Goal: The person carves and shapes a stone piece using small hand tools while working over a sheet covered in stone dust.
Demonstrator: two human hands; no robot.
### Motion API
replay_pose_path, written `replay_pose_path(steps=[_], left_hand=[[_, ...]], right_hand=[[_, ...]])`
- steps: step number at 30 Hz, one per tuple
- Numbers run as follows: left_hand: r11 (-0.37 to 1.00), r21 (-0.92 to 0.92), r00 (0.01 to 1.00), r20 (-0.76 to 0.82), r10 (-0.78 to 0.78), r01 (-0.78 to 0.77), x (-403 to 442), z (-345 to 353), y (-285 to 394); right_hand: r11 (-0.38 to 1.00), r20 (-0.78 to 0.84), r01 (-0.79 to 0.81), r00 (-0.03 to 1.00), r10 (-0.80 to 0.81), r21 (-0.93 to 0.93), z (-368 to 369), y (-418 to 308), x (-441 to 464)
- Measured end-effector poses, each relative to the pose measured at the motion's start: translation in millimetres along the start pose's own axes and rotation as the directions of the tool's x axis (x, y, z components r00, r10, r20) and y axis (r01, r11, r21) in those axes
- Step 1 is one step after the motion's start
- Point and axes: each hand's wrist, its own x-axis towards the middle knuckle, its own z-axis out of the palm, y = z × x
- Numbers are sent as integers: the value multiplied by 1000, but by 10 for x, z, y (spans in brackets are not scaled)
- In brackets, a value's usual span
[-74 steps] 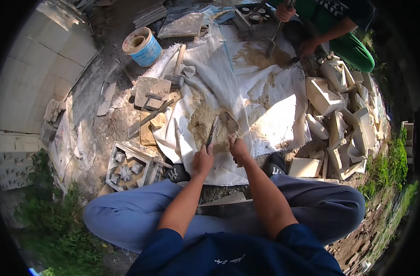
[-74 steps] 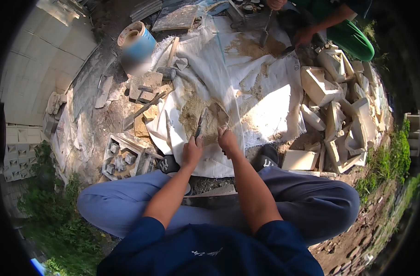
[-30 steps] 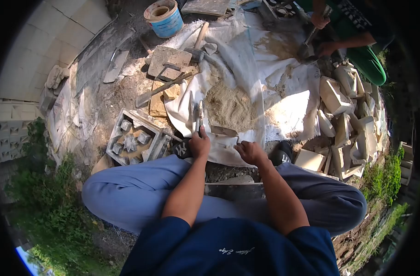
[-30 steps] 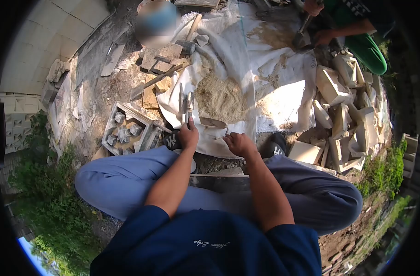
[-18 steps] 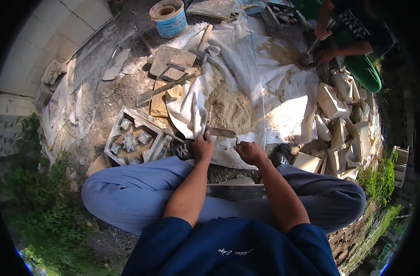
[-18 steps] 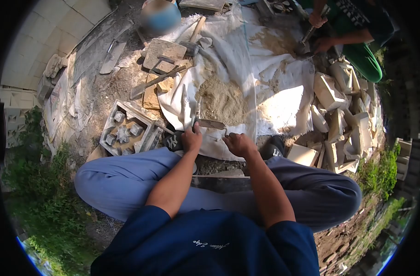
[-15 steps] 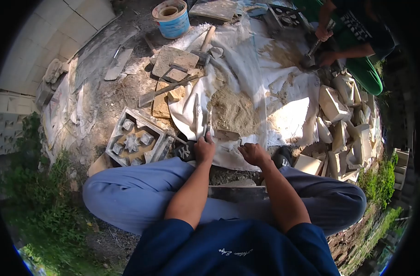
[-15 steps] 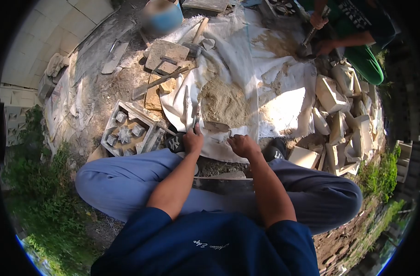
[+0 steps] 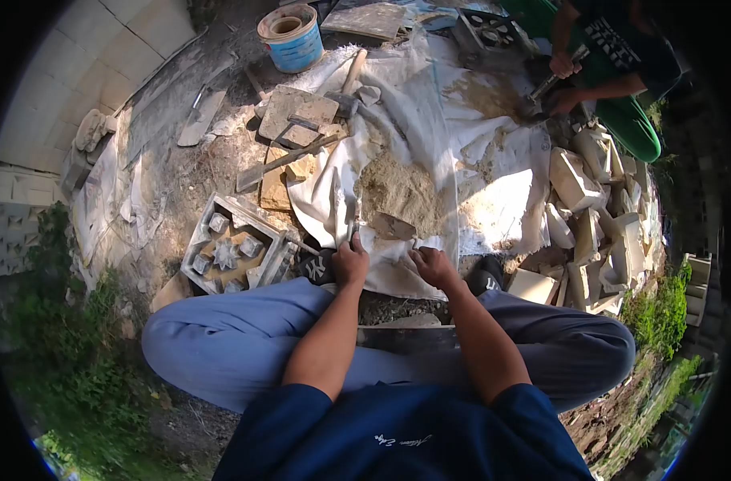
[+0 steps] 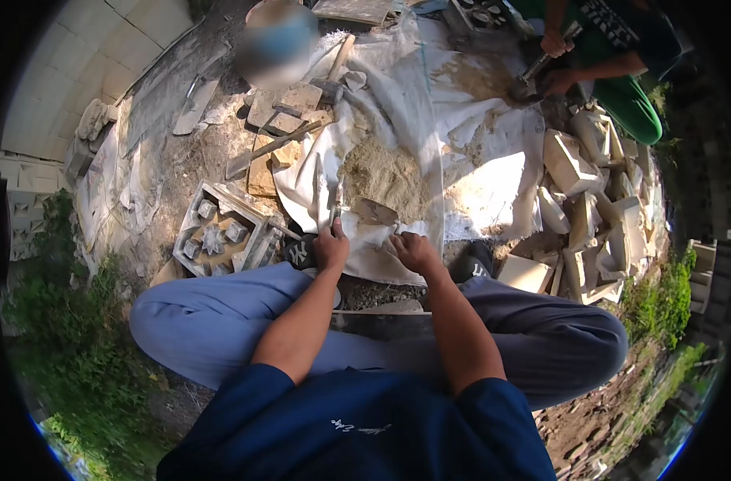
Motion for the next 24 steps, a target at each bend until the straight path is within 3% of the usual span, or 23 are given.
replay_pose_path(steps=[1, 3, 4, 5, 7, 9, 11, 18, 20, 21, 23, 24], left_hand=[[1000, -6, 1000, -13, -7, 7, -1, 4, -4], [1000, -12, 1000, -26, -17, 16, -6, 8, -9], [1000, -10, 1000, -27, -13, 13, -3, 5, -5], [1000, -8, 1000, -28, -9, 8, 3, 0, 3], [1000, -10, 1000, -27, -12, 12, 12, 22, -11], [1000, -16, 1000, -23, -11, 11, 9, 46, 0], [999, 0, 999, -9, -42, 42, 6, 39, -6], [999, -29, 999, -28, 33, -34, -26, 7, 18], [1000, 18, 1000, -1, 2, -2, -27, 0, 10], [1000, 19, 1000, -2, 2, -2, -27, 7, -4], [998, 48, 1000, 8, 27, -27, -14, 35, -30], [998, 47, 1000, 6, 30, -30, -15, 19, 0]], right_hand=[[1000, -1, -1, 1000, 1, 0, -54, 14, 33], [955, -25, -240, 968, 248, 177, -231, -27, 95], [902, 49, -352, 935, 351, 252, -321, -110, 91], [902, 50, -351, 935, 350, 253, -300, -123, 103], [989, -68, -77, 994, 86, 130, -266, -166, 122], [999, 31, -22, 999, 21, 48, -143, -219, 145], [999, 134, -49, 990, 48, 3, -48, -222, 180], [994, 28, -101, 995, 100, 47, -147, -252, 184], [849, 55, -415, 905, 422, 327, -366, -412, 156], [849, 55, -415, 905, 421, 327, -350, -286, 225], [948, -258, -242, 921, 291, 205, -275, 116, 396], [925, -220, -294, 912, 347, 240, -408, -1, 351]])
